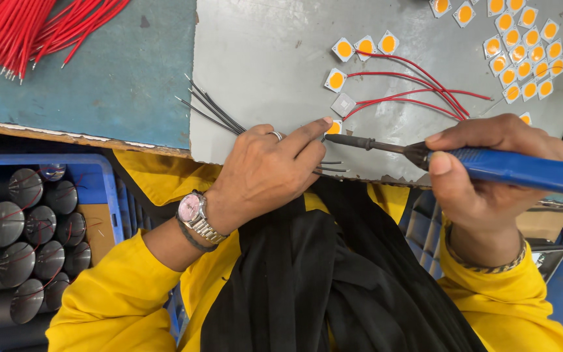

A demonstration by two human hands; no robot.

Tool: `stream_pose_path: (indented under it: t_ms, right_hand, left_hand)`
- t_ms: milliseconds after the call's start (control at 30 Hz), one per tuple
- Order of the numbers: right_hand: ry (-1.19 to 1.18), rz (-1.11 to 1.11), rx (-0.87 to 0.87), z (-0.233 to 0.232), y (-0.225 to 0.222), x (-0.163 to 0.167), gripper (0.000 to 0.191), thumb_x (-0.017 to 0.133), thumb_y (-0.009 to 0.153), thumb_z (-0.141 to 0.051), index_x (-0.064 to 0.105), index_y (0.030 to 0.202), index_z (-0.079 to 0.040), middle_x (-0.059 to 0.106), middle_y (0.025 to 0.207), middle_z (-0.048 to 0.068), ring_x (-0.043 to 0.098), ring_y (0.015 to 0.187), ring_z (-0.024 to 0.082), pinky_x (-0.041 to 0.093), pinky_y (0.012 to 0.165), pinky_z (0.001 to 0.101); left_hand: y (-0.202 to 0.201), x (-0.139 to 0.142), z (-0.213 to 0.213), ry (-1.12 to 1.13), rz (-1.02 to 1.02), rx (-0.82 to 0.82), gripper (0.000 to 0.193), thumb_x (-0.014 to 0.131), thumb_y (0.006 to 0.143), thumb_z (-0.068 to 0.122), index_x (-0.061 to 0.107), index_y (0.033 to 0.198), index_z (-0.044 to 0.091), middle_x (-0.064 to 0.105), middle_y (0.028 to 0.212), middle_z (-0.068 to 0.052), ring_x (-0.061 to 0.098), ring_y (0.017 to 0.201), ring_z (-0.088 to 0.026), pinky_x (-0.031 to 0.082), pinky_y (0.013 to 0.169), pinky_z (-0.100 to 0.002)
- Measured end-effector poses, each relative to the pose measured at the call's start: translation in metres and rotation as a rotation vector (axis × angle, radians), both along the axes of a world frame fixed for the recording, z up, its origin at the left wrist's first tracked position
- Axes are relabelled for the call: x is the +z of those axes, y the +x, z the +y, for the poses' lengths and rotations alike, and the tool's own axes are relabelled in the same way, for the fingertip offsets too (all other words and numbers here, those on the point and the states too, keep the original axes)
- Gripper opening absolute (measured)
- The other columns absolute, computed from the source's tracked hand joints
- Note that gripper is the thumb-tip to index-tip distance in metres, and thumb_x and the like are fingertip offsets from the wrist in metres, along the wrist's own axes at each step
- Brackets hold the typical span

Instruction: The person solders red and black wires onto small LED COB modules on a workbench using a soldering iron, dipping wire ends into a flux pot and trimming leads with pliers. They gather finished wired modules into a bundle and continue soldering more units.

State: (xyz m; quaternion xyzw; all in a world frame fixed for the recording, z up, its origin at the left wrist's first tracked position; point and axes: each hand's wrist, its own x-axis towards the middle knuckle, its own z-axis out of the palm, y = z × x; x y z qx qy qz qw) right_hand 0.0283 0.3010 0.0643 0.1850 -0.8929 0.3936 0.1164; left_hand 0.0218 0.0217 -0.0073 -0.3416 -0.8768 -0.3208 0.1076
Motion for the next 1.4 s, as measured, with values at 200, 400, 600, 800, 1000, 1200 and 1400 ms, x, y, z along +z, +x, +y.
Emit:
stream_pose_path:
  t_ms: [200,400,600,800,1000,1200,1400]
  right_hand:
    - [0.05,-0.026,0.084,-0.006,-0.007,0.012,0.028,0.076,0.099,-0.024,0.067,0.097,0.002,0.07,0.077,0.008,0.064,0.057,0.012,0.048,0.054,0.0209]
    - [0.098,-0.021,0.087,-0.004,-0.003,0.013,0.027,0.077,0.099,-0.024,0.068,0.096,0.002,0.07,0.077,0.009,0.065,0.058,0.013,0.048,0.056,0.0215]
    - [0.019,0.014,0.019,0.006,0.009,0.011,0.03,0.077,0.1,-0.025,0.068,0.096,0.003,0.07,0.08,0.01,0.066,0.06,0.014,0.05,0.059,0.0212]
    - [0.023,-0.021,0.036,0.004,0.006,0.009,0.032,0.078,0.102,-0.026,0.068,0.095,0.003,0.071,0.083,0.011,0.067,0.063,0.014,0.052,0.061,0.0208]
    - [0.026,-0.03,0.031,-0.006,-0.001,0.009,0.028,0.077,0.097,-0.025,0.068,0.097,0.002,0.07,0.076,0.009,0.063,0.056,0.012,0.047,0.055,0.0201]
    - [0.043,-0.042,0.088,-0.01,-0.001,0.014,0.028,0.077,0.101,-0.024,0.068,0.094,0.002,0.07,0.078,0.009,0.066,0.06,0.014,0.049,0.058,0.0209]
    - [0.083,0.021,0.057,-0.004,0.006,0.016,0.028,0.079,0.104,-0.023,0.069,0.097,0.003,0.07,0.081,0.01,0.068,0.064,0.017,0.053,0.062,0.0222]
  left_hand:
    - [0.0,0.0,0.0,0.003,0.003,0.001,0.02,0.077,0.081,0.016,0.061,0.088,0.007,0.069,0.132,-0.007,0.059,0.059,-0.022,0.048,0.063,-0.035]
    - [0.001,0.0,0.001,-0.017,-0.001,0.014,0.021,0.078,0.081,0.017,0.061,0.088,0.006,0.069,0.131,-0.006,0.058,0.057,-0.022,0.049,0.063,-0.035]
    - [0.001,0.003,0.002,-0.032,-0.015,0.022,0.022,0.077,0.081,0.018,0.062,0.091,0.006,0.069,0.131,-0.006,0.058,0.054,-0.022,0.049,0.062,-0.036]
    - [0.001,0.007,0.003,-0.039,-0.026,0.039,0.019,0.074,0.082,0.016,0.063,0.093,0.006,0.069,0.127,-0.006,0.06,0.054,-0.022,0.049,0.061,-0.036]
    - [0.001,0.011,0.005,-0.018,-0.056,0.048,0.018,0.074,0.084,0.015,0.064,0.095,0.005,0.07,0.125,-0.006,0.061,0.057,-0.022,0.049,0.061,-0.036]
    - [0.0,0.012,0.008,-0.009,-0.073,0.058,0.018,0.074,0.084,0.014,0.064,0.095,0.005,0.07,0.121,-0.005,0.063,0.058,-0.022,0.05,0.06,-0.037]
    - [0.0,0.013,0.008,-0.005,-0.076,0.06,0.018,0.075,0.083,0.014,0.064,0.095,0.006,0.069,0.121,-0.005,0.063,0.058,-0.022,0.05,0.06,-0.037]
